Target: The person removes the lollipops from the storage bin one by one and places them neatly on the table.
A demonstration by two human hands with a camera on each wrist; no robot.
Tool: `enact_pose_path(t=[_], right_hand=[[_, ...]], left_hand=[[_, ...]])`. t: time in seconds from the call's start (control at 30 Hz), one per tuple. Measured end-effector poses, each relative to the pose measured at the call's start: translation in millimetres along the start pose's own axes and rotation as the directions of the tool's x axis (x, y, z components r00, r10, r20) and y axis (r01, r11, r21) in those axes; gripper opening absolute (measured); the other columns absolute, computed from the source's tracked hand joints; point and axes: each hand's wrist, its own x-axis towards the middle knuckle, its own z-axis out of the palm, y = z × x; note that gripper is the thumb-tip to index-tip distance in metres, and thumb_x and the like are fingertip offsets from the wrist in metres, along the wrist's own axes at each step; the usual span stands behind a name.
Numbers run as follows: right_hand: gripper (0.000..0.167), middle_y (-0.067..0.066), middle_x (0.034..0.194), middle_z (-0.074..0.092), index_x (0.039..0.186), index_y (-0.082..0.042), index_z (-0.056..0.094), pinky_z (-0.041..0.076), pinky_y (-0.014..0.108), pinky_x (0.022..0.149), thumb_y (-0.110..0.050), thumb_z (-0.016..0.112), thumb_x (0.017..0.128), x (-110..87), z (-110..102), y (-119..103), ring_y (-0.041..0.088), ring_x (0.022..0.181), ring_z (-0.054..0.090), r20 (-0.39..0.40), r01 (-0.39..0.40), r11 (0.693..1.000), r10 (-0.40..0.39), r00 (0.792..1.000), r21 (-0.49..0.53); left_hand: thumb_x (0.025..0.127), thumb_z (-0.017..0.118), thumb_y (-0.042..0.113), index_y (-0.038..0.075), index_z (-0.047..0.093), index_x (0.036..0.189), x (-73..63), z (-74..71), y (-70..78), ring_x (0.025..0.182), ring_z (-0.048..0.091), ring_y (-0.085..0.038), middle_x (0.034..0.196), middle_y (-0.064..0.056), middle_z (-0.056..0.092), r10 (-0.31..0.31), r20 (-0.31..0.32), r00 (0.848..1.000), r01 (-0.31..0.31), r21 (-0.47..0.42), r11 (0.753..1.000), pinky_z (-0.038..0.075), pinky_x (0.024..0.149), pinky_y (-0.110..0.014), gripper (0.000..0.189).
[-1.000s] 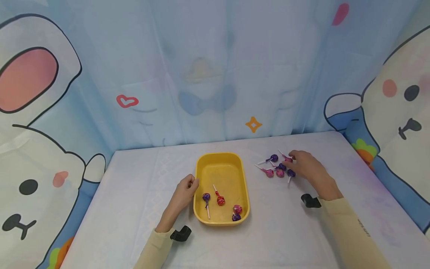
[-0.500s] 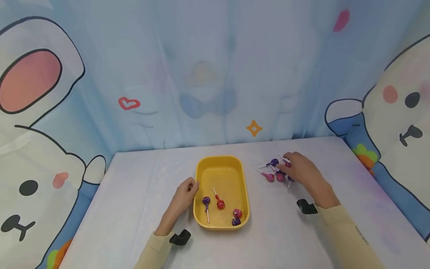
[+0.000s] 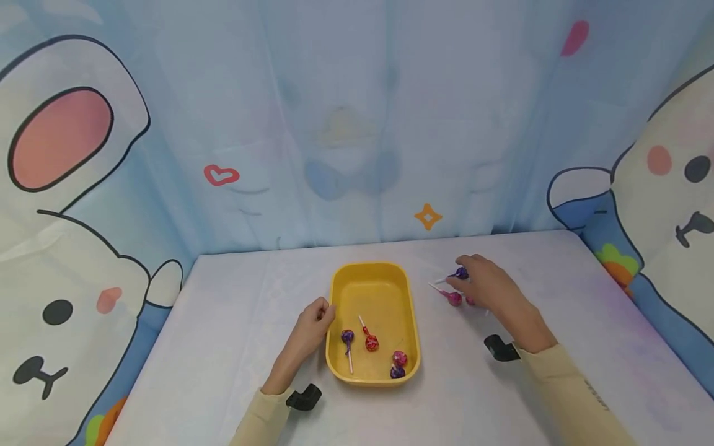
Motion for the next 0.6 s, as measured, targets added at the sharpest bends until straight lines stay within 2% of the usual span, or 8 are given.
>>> enact_pose_path(t=[0.2,0.4,0.6], right_hand=[[0.067,0.034,0.142,0.046,0.142,0.005,0.046,0.039,0.065,0.104,-0.04,0.066,0.095,-2.3,0.7,-20.8,0.051,0.129,0.044,-0.018,0.048,0.998,-0.048,0.999,-0.029],[0.066,0.031,0.142,0.047,0.142,0.001,0.049,0.048,0.059,0.098,-0.041,0.067,0.095,-7.8,3.7,-41.5,0.043,0.117,0.056,-0.033,0.082,0.996,-0.083,0.996,-0.026],[0.059,0.028,0.142,0.051,0.139,-0.001,0.053,0.044,0.061,0.102,-0.037,0.067,0.095,-13.2,6.0,-58.5,0.046,0.127,0.052,-0.069,0.167,0.983,-0.172,0.983,-0.072]], left_hand=[[0.105,0.048,0.029,0.013,0.049,0.089,0.6,-0.4,-1.4,0.06,0.042,-0.011,0.069,0.004,0.042,-0.003,0.002,1.0,0.003,-0.008,1.0,0.034,0.052,-0.022,0.023],[0.105,0.049,0.03,0.012,0.049,0.089,0.4,-0.1,-2.9,0.06,0.042,-0.011,0.069,0.004,0.042,0.011,0.001,1.0,-0.011,-0.002,1.0,0.035,0.052,-0.022,0.025],[0.105,0.049,0.029,0.013,0.048,0.088,1.1,-0.1,-1.9,0.06,0.043,-0.011,0.069,0.003,0.042,0.013,0.004,1.0,-0.013,-0.004,1.0,0.035,0.052,-0.022,0.024]])
